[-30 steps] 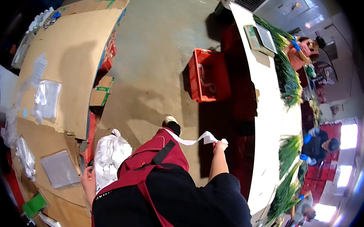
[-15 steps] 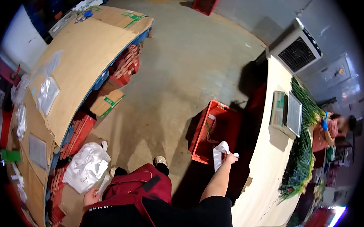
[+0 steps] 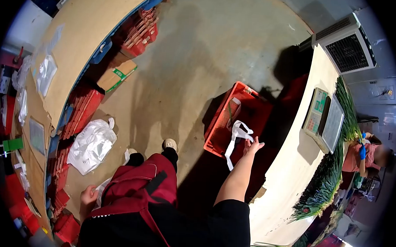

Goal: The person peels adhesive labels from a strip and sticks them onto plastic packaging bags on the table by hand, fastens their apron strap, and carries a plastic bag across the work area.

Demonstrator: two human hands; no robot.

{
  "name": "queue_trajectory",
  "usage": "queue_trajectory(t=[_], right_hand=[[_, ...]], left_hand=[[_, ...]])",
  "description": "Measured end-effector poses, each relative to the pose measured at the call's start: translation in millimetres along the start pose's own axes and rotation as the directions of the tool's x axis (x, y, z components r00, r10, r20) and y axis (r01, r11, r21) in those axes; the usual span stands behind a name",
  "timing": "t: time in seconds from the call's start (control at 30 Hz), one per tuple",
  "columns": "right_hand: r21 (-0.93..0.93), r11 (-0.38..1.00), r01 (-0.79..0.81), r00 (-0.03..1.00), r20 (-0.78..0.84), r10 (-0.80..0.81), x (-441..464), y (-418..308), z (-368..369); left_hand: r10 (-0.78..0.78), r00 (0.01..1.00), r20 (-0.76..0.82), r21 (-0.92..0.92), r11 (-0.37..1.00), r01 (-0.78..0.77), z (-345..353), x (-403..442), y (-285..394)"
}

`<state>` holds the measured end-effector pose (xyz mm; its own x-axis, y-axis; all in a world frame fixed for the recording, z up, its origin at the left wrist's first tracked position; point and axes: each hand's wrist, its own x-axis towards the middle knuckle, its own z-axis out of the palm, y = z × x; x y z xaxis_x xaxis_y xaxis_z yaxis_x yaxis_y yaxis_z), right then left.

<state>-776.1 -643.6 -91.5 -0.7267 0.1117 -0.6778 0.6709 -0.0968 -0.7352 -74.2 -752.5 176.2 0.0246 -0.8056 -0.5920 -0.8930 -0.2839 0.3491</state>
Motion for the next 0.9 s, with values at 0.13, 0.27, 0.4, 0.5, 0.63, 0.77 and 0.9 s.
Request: queue_trajectory(t=[0.13, 0.27, 0.4, 0.5, 0.63, 0.77, 0.9], right_hand=[[0.020, 0.998, 0.062, 0.996, 0.065, -0.064, 1, 3, 12], [0.027, 0.995, 0.092, 0.985, 0.147, -0.095, -13, 2, 33], [-0.177, 0.950, 0.259, 0.941, 0.269, -0.206, -27, 23, 59], [-0.357, 0.877, 0.321, 0.889, 0.433, -0.149, -46, 53, 82], [-0.485, 0.795, 0.364, 0.732, 0.677, 0.078, -105, 118, 137], [-0.661, 0.570, 0.489, 0.567, 0.737, 0.368, -230, 198, 195], [-0.546, 0.466, 0.696, 0.181, 0.762, 0.621, -380, 278, 244]], left_hand=[[0.237, 0.970, -0.050, 0.065, 0.970, -0.233, 26, 1, -78], [-0.003, 1.000, 0.014, -0.206, 0.979, 0.006, 22, -4, -45], [0.050, 0.982, -0.181, -0.042, 0.997, -0.058, 25, -11, -41], [-0.278, 0.954, -0.111, -0.041, 0.961, 0.275, 31, -23, -63], [-0.452, 0.886, -0.104, -0.196, 0.883, 0.427, 58, -47, -110], [-0.553, 0.830, -0.076, -0.324, 0.801, 0.504, 99, -61, -167], [-0.635, 0.772, -0.008, -0.458, 0.689, 0.562, 131, -59, -224]])
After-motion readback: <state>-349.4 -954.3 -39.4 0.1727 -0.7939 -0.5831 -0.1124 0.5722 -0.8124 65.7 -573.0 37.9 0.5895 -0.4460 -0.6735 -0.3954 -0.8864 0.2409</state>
